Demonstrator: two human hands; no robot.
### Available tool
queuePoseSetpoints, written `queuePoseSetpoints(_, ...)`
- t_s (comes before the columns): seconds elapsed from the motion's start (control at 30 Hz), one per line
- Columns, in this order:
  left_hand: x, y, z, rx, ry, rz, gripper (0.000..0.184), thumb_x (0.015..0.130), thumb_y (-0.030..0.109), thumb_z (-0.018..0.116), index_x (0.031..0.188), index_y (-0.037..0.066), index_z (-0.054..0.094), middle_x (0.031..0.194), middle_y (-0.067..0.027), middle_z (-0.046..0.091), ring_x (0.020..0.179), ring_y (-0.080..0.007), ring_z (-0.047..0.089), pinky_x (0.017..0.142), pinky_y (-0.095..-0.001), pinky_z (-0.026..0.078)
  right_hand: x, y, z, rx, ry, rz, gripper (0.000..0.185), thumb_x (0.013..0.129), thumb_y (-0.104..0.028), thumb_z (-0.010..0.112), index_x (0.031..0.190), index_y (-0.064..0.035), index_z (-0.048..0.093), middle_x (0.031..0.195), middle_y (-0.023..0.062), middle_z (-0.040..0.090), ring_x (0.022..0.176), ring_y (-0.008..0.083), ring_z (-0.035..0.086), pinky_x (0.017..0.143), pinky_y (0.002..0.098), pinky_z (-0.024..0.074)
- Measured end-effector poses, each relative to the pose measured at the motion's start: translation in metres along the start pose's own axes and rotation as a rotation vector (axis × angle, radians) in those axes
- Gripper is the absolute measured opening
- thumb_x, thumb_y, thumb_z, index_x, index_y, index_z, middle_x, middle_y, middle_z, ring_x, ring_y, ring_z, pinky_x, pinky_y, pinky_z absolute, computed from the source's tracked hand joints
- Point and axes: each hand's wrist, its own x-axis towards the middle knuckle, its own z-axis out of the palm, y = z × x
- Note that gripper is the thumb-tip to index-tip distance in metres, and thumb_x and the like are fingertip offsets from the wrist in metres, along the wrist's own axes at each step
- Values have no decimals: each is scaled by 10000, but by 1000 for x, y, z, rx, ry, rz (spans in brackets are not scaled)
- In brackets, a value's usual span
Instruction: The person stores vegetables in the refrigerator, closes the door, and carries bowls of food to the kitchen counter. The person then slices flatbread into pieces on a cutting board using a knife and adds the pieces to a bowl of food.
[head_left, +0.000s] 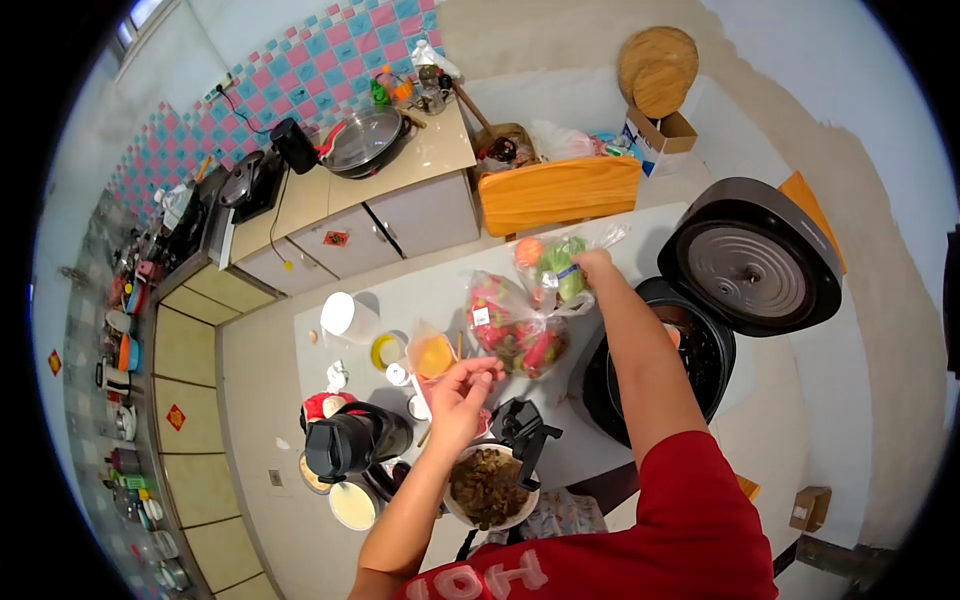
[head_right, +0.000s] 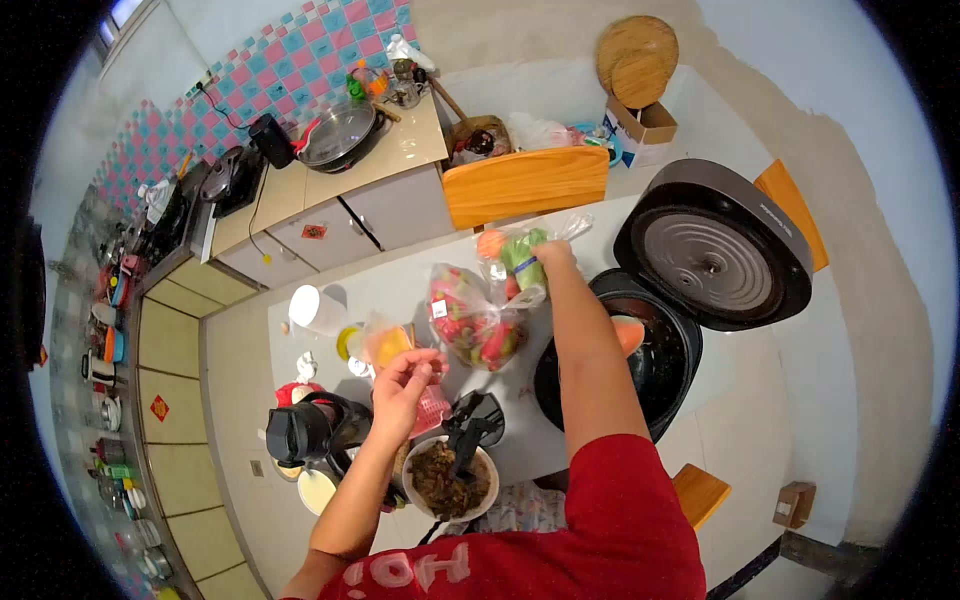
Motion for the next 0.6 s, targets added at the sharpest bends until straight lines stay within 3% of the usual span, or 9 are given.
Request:
queuePoseSetpoints(0.07, -2, -2, -2, -14, 5, -24, 202, 884, 33, 504, 1074, -25, 544, 997, -84, 615, 908, -128, 585, 767, -237, 455, 9, 8, 6, 137, -133, -41, 215, 725, -98, 713, 856, 0, 574, 631, 98, 549, 471, 200, 498, 407, 336, 389)
queuePoseSetpoints(0.17, -6, -8, -6, -38, 1, -41, 196, 887, 35, 500, 1069, -28, 542, 1000, -97, 614, 889, -140, 594, 756, -236, 458, -92, -51, -31, 116, -193, -69, 149, 753, -80, 688, 787, -30, 551, 587, 63, 519, 416, 148, 431, 355, 306, 318)
queuePoseSetpoints(0.3, -14, -5, -4, -59, 16, -31, 184, 891, 32, 481, 1051, -30, 547, 985, -108, 620, 868, -161, 603, 748, -253, 471, -104, -74, -30, 39, -316, -124, 204, 697, -128, 718, 792, 7, 598, 654, 68, 564, 564, 183, 539, 473, 317, 414)
queuePoseSetpoints(0.37, -20, -2, -4, -53, 34, -15, 180, 891, 28, 470, 1041, -29, 552, 973, -111, 625, 855, -171, 608, 751, -269, 480, -121, -88, -23, 112, -263, -299, 129, 773, -87, 663, 759, -53, 539, 562, 38, 505, 360, 120, 380, 315, 299, 262)
queuePoseSetpoints(0.4, -24, -1, -4, -58, 44, -22, 177, 890, 27, 470, 1035, -30, 554, 972, -111, 625, 856, -170, 607, 749, -268, 481, -127, -94, -24, 14, -196, -383, 143, 692, -115, 689, 695, -34, 572, 622, 64, 570, 590, 172, 550, 543, 324, 445)
queuePoseSetpoints(0.43, -28, 1, -6, -62, 55, -29, 173, 890, 26, 470, 1029, -30, 556, 970, -111, 625, 856, -169, 607, 747, -267, 482, -133, -101, -25, 15, -200, -396, 143, 692, -115, 689, 695, -34, 572, 622, 64, 570, 590, 172, 550, 543, 324, 445)
queuePoseSetpoints(0.5, -37, 5, -10, -76, 66, -8, 174, 892, 28, 473, 1034, -31, 555, 973, -110, 621, 865, -166, 604, 750, -261, 477, -147, -115, -28, -85, -18, -642, 150, 693, -126, 695, 680, -43, 572, 630, 58, 581, 587, 173, 553, 575, 327, 455)
queuePoseSetpoints(0.6, -53, 15, -15, -89, 89, 29, 170, 894, 27, 475, 1032, -30, 556, 974, -108, 617, 869, -161, 602, 762, -261, 475, -200, -156, -66, -7, -59, -739, 176, 703, -144, 705, 674, -41, 565, 636, 43, 571, 579, 146, 529, 556, 302, 440)
